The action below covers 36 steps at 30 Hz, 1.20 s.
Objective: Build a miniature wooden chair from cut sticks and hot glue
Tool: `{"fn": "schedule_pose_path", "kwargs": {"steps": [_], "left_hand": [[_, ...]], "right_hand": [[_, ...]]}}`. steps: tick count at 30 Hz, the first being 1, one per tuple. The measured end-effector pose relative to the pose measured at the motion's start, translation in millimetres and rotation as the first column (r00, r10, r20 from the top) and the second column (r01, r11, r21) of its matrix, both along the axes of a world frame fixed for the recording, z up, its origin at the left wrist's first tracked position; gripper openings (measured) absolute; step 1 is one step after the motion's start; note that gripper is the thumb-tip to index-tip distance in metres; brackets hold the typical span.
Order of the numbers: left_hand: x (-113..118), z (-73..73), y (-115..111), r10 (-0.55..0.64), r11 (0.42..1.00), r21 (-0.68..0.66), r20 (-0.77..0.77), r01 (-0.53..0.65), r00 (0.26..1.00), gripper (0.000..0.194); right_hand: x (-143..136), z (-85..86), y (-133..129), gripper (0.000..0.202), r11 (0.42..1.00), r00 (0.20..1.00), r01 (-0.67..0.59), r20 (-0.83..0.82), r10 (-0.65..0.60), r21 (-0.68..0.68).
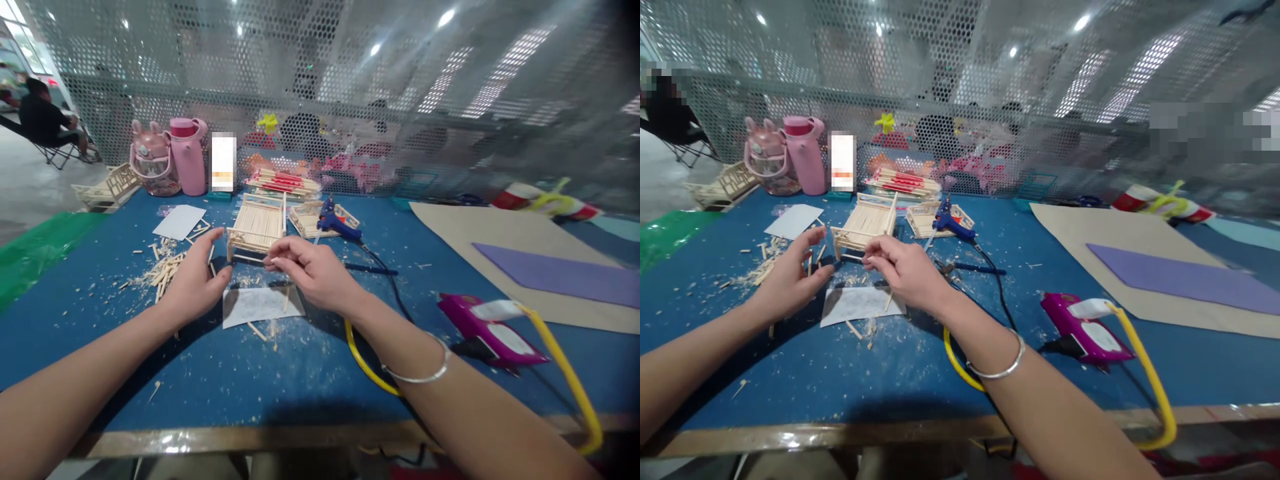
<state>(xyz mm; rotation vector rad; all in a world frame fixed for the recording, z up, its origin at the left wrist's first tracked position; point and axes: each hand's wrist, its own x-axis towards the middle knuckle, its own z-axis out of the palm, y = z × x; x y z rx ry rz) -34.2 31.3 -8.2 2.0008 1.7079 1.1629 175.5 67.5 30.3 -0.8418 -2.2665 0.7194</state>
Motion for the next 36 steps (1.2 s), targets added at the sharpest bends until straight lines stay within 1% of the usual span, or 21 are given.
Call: {"fn": "schedule_pose_path", "kwargs": {"steps": [2,4,6,8,10,12,15,17,19,21,23,25,28,30,31,32,34,36], "left_hand": [[-0.4,-0.9,1.7,-0.024,1.0,0.001,-0.011,0.024,1.0,0.059],[-1.0,-1.1,2.6,-0.041,0.999,0.028,-0.037,0.042,0.998,0.059],[-1.4,-0.4,2.3,-0.03,0.997,0.067,-0.063,0.034,0.998,0.058],[-1.4,0.5,1.2,-0.006,0.995,0.101,-0.083,0.014,0.997,0.057],[-0.9,0.8,0.2,-0.001,0.993,0.121,-0.089,0.011,0.996,0.057],[-0.1,0.3,-0.1,-0.021,0.994,0.109,-0.064,0.028,0.998,0.059],[0.8,-1.1,0.6,-0.047,0.997,0.057,-0.008,0.048,0.999,0.062],[0.8,-1.5,0.9,-0.047,0.998,0.041,0.012,0.047,0.999,0.062],[0.3,-1.0,0.4,-0.041,0.999,0.033,0.033,0.04,0.999,0.062],[-0.2,0.3,-0.5,-0.03,0.999,0.019,0.062,0.029,0.998,0.063],[-0.2,1.9,-0.9,-0.018,1.0,0.005,0.094,0.018,0.995,0.066],[0.4,3.5,1.5,-0.018,1.0,-0.006,0.14,0.019,0.99,0.069],[2.0,4.3,13.3,-0.027,0.998,-0.041,0.269,0.039,0.963,0.077],[3.2,2.6,25.9,-0.038,0.994,-0.084,0.356,0.073,0.934,0.084],[3.8,1.0,32.5,-0.06,0.99,-0.095,0.385,0.104,0.921,0.087],[4.6,-0.8,38.6,-0.102,0.984,-0.094,0.407,0.153,0.908,0.09],[6.1,-4.0,47.5,-0.144,0.977,-0.082,0.424,0.196,0.894,0.088],[7.2,-3.9,49.6,-0.151,0.979,-0.054,0.44,0.194,0.885,0.082]], "right_hand": [[1.7,1.1,0.9,0.015,0.998,0.999,0.011,0.048,-0.014,0.056],[3.2,0.5,2.3,0.016,0.986,0.991,0.01,0.127,-0.032,0.167],[3.8,-1.0,3.4,0.017,0.964,0.98,-0.012,0.193,-0.041,0.264],[3.5,-2.1,3.5,0.018,0.949,0.974,-0.036,0.224,-0.037,0.313],[2.7,-2.1,3.1,0.019,0.944,0.977,-0.037,0.209,-0.034,0.329],[2.1,-1.4,2.9,0.019,0.953,0.987,0.002,0.155,-0.051,0.302],[2.0,-1.0,3.6,0.014,0.984,0.996,0.063,0.048,-0.072,0.168],[2.0,-1.7,4.2,0.011,0.998,0.998,0.048,-0.039,-0.046,0.045],[1.6,-2.7,4.3,0.01,0.998,0.993,0.017,-0.116,-0.023,-0.054],[1.2,-2.8,3.7,0.011,0.996,0.99,0.016,-0.138,-0.028,-0.087],[1.3,-1.1,2.9,0.013,0.998,0.993,0.05,-0.107,-0.054,-0.04],[2.2,1.8,2.4,0.013,0.993,0.994,0.095,-0.062,-0.09,0.071],[4.6,4.5,3.8,0.012,0.946,0.989,0.149,-0.066,-0.135,0.288],[5.0,2.6,7.1,0.011,0.917,0.985,0.169,-0.081,-0.15,0.362],[4.4,0.5,9.4,0.01,0.917,0.984,0.177,-0.078,-0.16,0.357],[3.3,-2.0,11.9,0.01,0.929,0.983,0.184,-0.064,-0.173,0.321],[0.0,-6.1,16.8,0.008,0.962,0.979,0.206,-0.041,-0.202,0.181],[-3.3,-6.0,19.7,0.009,0.97,0.971,0.239,-0.041,-0.237,0.037]]}}
